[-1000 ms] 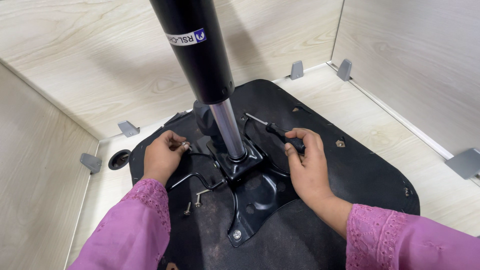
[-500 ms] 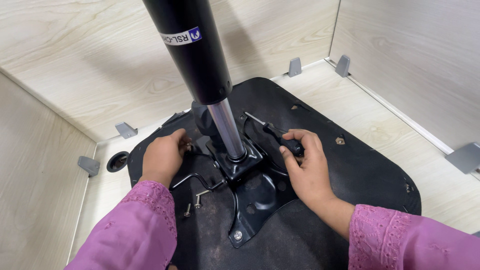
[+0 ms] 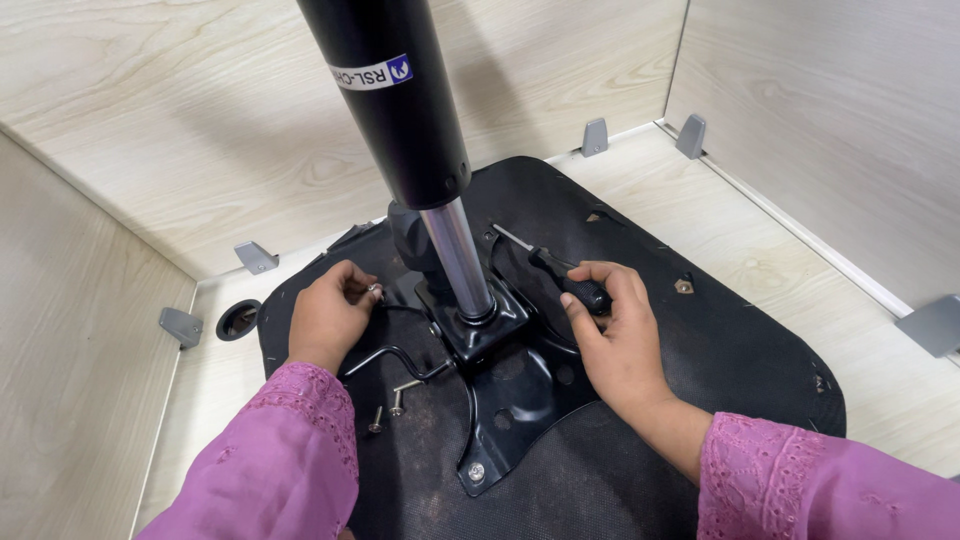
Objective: The person uses a screwdriver to tighten screws on the underside of an office chair seat, securing the central gas-lift mechanism. They reposition the seat and continue fastening additional screws to complete the assembly.
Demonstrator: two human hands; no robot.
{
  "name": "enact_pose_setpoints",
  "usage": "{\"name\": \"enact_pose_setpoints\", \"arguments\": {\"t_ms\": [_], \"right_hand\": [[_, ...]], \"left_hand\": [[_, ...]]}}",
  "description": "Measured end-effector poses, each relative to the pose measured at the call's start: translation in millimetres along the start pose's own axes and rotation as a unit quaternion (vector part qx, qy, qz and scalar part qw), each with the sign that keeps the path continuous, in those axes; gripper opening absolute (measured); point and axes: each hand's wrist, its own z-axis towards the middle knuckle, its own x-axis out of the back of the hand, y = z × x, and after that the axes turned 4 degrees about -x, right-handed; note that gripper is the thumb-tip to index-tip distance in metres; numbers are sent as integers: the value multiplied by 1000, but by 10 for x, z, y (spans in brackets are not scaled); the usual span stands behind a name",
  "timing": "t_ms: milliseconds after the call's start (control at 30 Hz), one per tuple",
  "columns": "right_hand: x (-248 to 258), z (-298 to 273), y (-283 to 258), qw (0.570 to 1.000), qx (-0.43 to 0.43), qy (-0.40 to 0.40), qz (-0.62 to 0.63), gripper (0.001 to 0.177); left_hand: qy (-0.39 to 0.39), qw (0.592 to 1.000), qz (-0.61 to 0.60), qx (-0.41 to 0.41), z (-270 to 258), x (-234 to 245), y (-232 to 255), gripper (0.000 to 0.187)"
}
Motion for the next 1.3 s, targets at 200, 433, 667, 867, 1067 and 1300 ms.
{"name": "enact_pose_setpoints", "arguments": {"t_ms": [200, 433, 667, 867, 1067, 1300], "right_hand": [[-7, 11, 41, 995, -86, 11, 55, 27], [-22, 100, 67, 985, -117, 22, 125, 26], [8, 29, 6, 997, -73, 18, 15, 22], [7, 40, -12, 998, -61, 15, 17, 22], [6, 51, -9, 998, -66, 11, 18, 22], [6, 48, 16, 998, -58, 16, 25, 21]], "left_hand": [[-9, 1000, 17, 24, -47, 46, 23, 14], [-13, 999, 46, -10, -68, 10, -31, 24], [-28, 998, 36, -37, -84, -4, -65, 24], [-33, 998, 59, -5, -151, 53, 40, 27], [-52, 997, 59, -15, -194, 100, 123, 43], [-53, 997, 58, -17, -164, 69, 95, 36]]}}
